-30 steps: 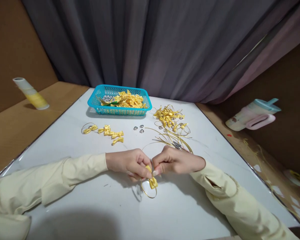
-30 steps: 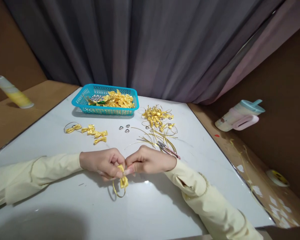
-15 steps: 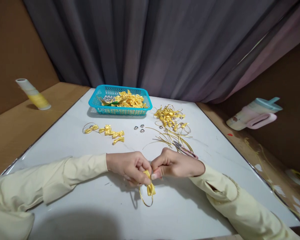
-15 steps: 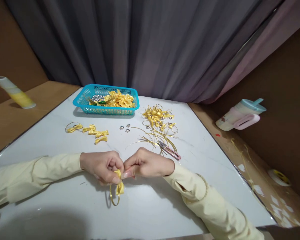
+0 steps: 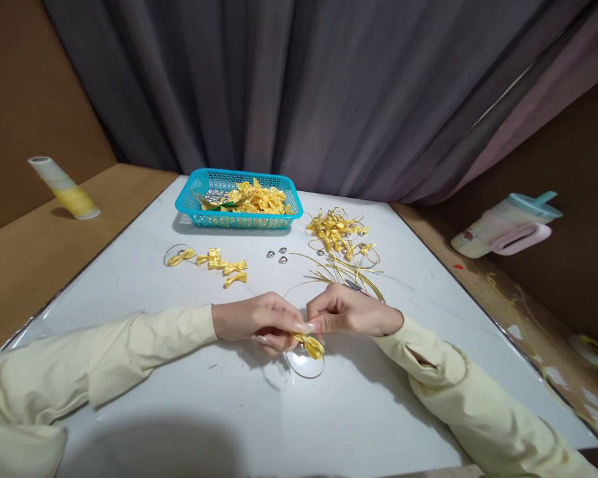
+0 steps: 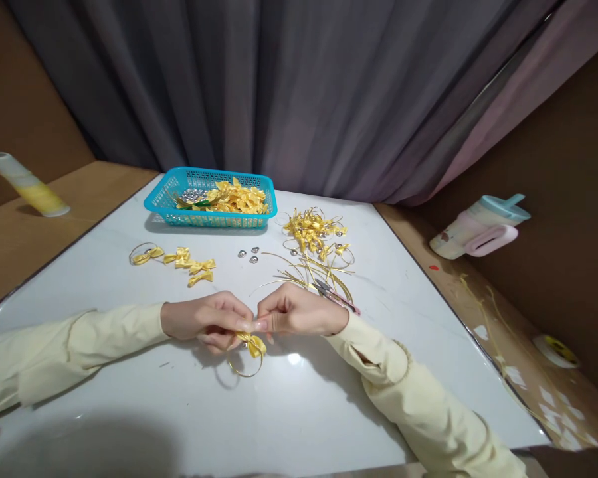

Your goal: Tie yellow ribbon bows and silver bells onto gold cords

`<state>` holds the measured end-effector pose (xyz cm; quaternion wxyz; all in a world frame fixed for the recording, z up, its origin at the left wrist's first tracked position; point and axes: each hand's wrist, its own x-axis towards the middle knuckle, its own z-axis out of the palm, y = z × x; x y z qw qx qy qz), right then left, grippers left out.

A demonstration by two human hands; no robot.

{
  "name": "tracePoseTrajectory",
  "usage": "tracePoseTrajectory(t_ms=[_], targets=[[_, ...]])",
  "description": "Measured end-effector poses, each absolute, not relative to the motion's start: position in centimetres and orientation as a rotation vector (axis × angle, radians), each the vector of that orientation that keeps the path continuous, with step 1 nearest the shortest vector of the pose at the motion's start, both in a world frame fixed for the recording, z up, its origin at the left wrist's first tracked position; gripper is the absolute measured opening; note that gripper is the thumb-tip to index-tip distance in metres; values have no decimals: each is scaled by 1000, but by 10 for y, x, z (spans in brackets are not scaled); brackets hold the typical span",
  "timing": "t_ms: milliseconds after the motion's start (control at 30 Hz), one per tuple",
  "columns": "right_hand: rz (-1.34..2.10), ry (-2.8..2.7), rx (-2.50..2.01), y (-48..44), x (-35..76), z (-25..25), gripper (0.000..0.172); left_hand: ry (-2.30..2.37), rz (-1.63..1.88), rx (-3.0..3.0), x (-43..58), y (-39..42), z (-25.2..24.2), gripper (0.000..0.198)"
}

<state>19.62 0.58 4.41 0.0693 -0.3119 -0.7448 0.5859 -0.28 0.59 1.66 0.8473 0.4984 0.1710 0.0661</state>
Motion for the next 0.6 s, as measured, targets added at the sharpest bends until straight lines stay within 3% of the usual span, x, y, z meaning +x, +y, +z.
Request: tracePoseTrajectory(t_ms=[600], targets=[[1776, -2229, -939, 8, 196, 51, 41, 398, 180, 1077, -2, 7, 12, 30]])
